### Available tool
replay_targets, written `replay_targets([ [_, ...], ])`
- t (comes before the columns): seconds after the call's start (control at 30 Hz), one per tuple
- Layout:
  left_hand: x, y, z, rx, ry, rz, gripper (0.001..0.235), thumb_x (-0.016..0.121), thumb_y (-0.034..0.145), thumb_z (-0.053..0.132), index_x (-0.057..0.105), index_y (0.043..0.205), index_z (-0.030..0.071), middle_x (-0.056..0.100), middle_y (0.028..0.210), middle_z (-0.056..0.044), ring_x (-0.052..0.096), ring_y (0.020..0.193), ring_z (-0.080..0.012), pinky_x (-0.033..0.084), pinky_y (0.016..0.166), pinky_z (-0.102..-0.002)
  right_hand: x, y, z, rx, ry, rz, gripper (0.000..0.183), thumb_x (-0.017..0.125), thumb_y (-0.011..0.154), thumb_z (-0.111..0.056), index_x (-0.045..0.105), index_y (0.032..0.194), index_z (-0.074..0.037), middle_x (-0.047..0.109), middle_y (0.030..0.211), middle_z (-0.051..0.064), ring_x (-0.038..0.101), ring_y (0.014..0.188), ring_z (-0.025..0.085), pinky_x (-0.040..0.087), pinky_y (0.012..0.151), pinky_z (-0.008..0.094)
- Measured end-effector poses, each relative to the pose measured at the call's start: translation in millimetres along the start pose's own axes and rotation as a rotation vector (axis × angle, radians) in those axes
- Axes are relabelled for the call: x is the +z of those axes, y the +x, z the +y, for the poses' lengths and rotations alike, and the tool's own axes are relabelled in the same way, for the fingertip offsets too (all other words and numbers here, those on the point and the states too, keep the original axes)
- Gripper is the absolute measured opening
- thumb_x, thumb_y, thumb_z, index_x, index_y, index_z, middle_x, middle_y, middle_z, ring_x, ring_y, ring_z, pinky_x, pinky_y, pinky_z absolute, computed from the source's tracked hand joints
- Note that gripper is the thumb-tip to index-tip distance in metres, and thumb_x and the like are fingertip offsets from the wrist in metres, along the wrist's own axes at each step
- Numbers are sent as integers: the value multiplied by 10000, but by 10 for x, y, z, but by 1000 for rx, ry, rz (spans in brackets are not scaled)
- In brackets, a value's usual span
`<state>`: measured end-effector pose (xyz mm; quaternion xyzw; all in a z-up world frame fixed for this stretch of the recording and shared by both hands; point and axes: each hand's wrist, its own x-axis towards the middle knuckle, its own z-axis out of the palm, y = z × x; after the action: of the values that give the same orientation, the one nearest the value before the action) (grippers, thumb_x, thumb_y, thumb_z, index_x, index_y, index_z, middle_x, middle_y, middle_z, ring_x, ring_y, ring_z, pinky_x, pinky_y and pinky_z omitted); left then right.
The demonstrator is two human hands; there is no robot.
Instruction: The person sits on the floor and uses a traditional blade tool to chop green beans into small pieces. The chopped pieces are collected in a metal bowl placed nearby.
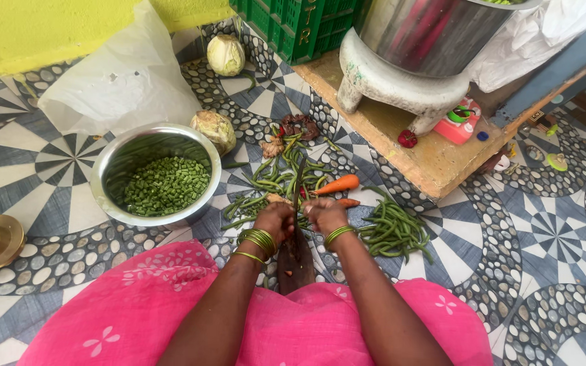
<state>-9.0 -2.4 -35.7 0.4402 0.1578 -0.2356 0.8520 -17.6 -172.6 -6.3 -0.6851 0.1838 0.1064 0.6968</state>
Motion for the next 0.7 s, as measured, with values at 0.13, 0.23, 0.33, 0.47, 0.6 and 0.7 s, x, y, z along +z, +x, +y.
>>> replay_targets([
  [0.13, 132, -113, 200, 34, -130, -73, 83, 656, 920, 177, 605, 938, 113, 600, 746, 5, 583, 638, -108, 507, 546, -261, -11, -52, -246, -102, -38, -34, 144, 710, 900, -86, 749, 1033, -46, 715, 806, -10, 568, 620, 55, 441, 510, 204],
  [0.23, 208, -189, 336, 100, -68, -119, 94, 692, 933, 143, 624, 983, 102, 617, 779, 17, 592, 664, -88, 503, 564, -239, 38, -76, -344, -157, -56, -37, 137, 729, 899, -101, 740, 1019, -35, 721, 826, -9, 576, 632, 52, 431, 515, 204],
  [0.33, 202, -224, 326, 156, -7, -137, 103, 700, 928, 98, 654, 1017, 78, 623, 780, 10, 582, 657, -88, 500, 561, -232, 78, -88, -283, -189, -31, -49, 133, 747, 904, -109, 729, 1000, -18, 719, 828, 5, 574, 634, 63, 433, 521, 213],
  [0.47, 155, -152, 279, 176, 8, -140, 121, 712, 914, 61, 651, 1018, 65, 632, 791, 12, 586, 665, -87, 501, 565, -232, 65, -33, -228, -139, -5, -35, 130, 760, 902, -116, 723, 995, -33, 707, 817, 3, 578, 643, 62, 440, 527, 214],
  [0.6, 82, -54, 194, 180, 91, -95, 110, 695, 915, 74, 653, 1016, 59, 644, 787, 2, 595, 660, -86, 504, 556, -232, 37, -19, -161, -4, 90, -90, 128, 741, 909, -143, 710, 1001, -59, 707, 818, -1, 580, 630, 76, 457, 521, 229],
  [0.7, 49, -47, 114, 77, 131, -18, 114, 676, 912, 69, 658, 1024, 69, 605, 750, -6, 554, 605, -114, 489, 509, -251, 38, -46, -85, 118, 10, -87, 124, 738, 912, -141, 708, 1010, -71, 691, 828, 1, 575, 631, 88, 453, 519, 247],
])
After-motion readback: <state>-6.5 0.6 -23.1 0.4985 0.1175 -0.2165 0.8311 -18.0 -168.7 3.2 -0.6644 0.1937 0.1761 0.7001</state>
